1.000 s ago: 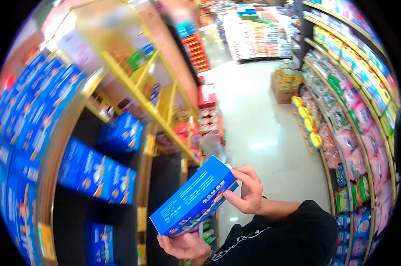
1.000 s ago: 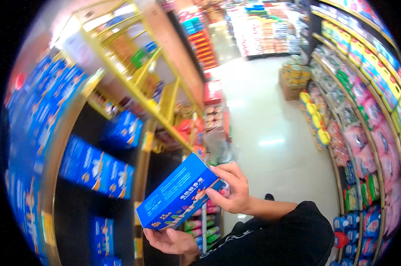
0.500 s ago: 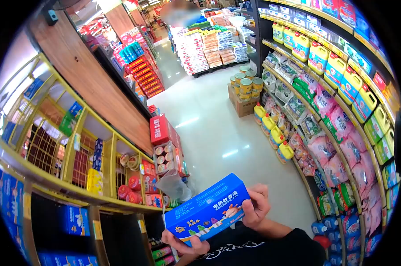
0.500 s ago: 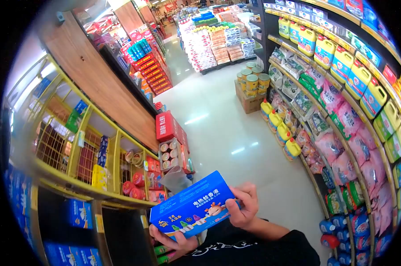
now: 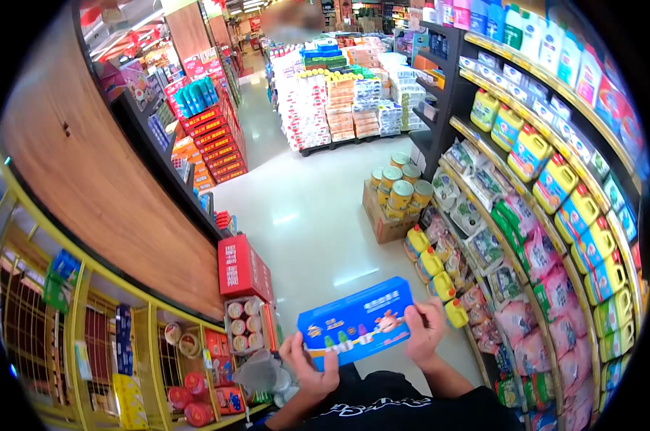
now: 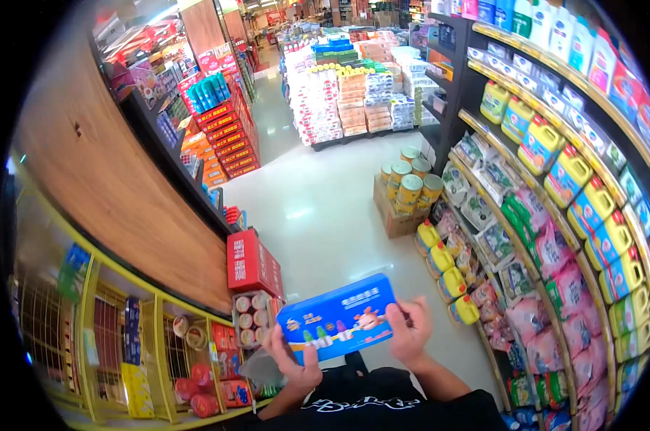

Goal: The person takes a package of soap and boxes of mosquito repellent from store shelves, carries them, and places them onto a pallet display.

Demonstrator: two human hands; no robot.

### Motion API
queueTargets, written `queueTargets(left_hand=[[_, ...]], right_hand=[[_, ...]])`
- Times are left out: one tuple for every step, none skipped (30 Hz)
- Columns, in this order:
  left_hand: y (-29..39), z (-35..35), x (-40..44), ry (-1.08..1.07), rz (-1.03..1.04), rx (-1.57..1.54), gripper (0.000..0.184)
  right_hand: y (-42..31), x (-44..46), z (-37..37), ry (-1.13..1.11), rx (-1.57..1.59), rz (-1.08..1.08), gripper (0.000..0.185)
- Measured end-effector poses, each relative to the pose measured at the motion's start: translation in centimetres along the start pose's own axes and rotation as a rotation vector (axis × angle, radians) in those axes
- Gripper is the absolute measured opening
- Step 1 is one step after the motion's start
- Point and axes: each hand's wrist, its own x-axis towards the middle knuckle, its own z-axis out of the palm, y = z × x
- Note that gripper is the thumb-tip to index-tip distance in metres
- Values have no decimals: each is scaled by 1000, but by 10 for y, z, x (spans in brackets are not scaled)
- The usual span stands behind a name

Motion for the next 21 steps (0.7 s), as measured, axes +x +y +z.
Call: queueTargets(left_hand=[[-11,11,21,-50,54,6,76],[-20,27,43,-101,111,15,79],[-33,40,68,-148,173,20,81],[-41,50,88,-201,198,12,84],[-46,60,108,-258,222,8,86],[-55,71,128,-313,254,7,88],[-68,83,148,-331,270,6,88],[-78,94,162,-352,275,10,88],[-87,116,177,-376,278,19,88],[-104,130,194,-385,284,26,87],[-119,144,209,-395,287,33,86],[-135,162,226,-401,292,37,85],[-151,180,246,-414,305,49,85],[-163,193,265,-434,311,68,84],[-176,207,287,-451,325,90,83],[-187,223,311,-450,318,98,83],[-199,236,334,-451,311,106,83],[-211,245,358,-460,306,116,83],[-226,254,382,-449,313,133,83],[-240,259,402,-436,315,147,82],[-254,265,420,-420,311,157,82]], right_hand=[[12,22,8,54,-2,-12,9],[24,46,11,108,1,-23,11],[31,67,19,150,-3,20,7],[45,83,24,190,33,83,7],[64,96,28,232,71,152,7],[83,112,35,275,117,215,8],[99,129,44,286,133,197,10],[117,142,52,303,168,236,9],[141,162,52,321,206,281,9],[159,182,62,337,238,314,9],[174,201,69,321,233,314,9],[189,224,78,328,230,293,10],[196,252,92,336,229,271,10],[203,274,103,343,229,261,10],[247,294,103,329,236,256,11],[253,325,117,310,219,235,11],[253,355,134,293,201,216,11],[256,383,151,282,186,201,11],[266,410,167,235,151,110,12],[278,433,184,228,153,92,11],[289,456,202,217,148,74,10]])
